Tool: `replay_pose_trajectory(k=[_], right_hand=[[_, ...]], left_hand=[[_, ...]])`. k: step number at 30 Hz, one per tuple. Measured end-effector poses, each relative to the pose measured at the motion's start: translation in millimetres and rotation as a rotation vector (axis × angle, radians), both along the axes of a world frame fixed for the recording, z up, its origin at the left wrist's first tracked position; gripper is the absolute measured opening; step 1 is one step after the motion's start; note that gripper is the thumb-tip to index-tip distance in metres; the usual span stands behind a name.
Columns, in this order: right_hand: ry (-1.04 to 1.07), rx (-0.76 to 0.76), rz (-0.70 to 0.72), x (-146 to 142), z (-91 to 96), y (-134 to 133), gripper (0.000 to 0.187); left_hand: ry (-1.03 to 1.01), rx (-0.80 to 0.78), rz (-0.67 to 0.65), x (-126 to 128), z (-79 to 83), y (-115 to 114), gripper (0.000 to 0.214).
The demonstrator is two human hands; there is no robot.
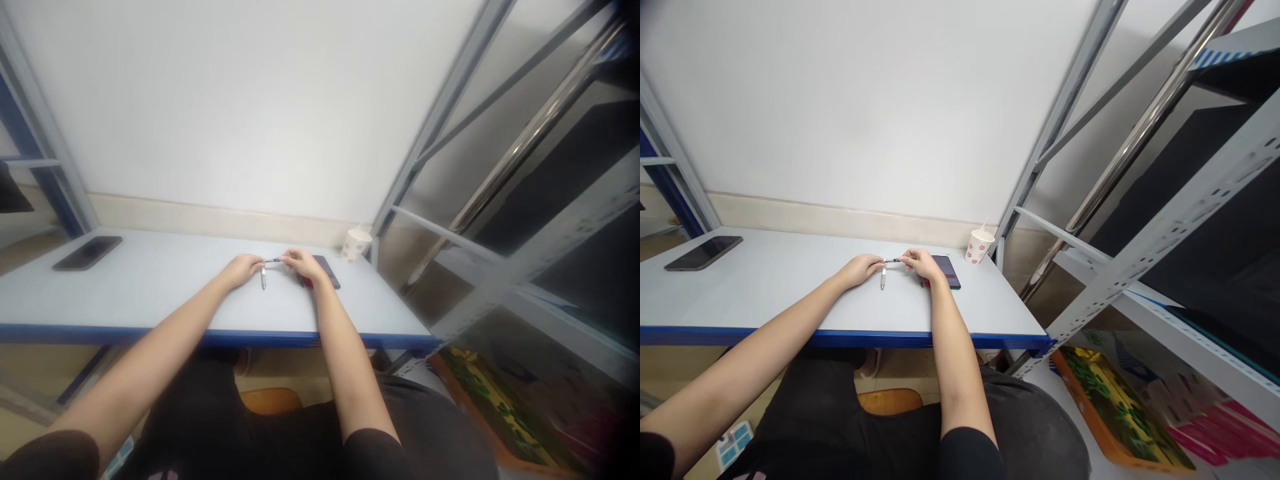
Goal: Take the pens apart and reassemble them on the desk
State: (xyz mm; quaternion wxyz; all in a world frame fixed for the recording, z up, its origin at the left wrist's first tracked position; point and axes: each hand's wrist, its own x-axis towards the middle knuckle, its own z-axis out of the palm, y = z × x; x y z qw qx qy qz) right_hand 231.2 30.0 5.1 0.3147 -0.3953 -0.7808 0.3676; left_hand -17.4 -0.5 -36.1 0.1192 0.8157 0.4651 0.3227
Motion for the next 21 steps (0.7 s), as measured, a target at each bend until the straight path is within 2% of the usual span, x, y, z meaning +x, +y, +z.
replay_pose_trajectory(k=[6, 10, 14, 18, 21], right_hand=[[-0.031, -0.021, 0.030, 5, 5.1, -4, 0.046], [0.025, -0.037, 0.048, 4, 7.8, -6, 0.046], [0.101, -0.079, 0.105, -1, 8.5, -7, 0.052], [0.179, -0.118, 0.076, -18, 0.2, -4, 0.037], [0.205, -0.125, 0.061, -31, -7.3, 1, 0.034]], left_hand=[[0.016, 0.015, -0.026, 1, 1.4, -2, 0.031], [-0.006, 0.119, 0.080, 0, 2.5, 1, 0.025], [0.003, 0.289, 0.195, 1, 1.2, 1, 0.018], [0.055, 0.385, 0.115, 10, 0.4, -3, 0.016], [0.054, 0.428, 0.077, 18, 2.3, -8, 0.018]])
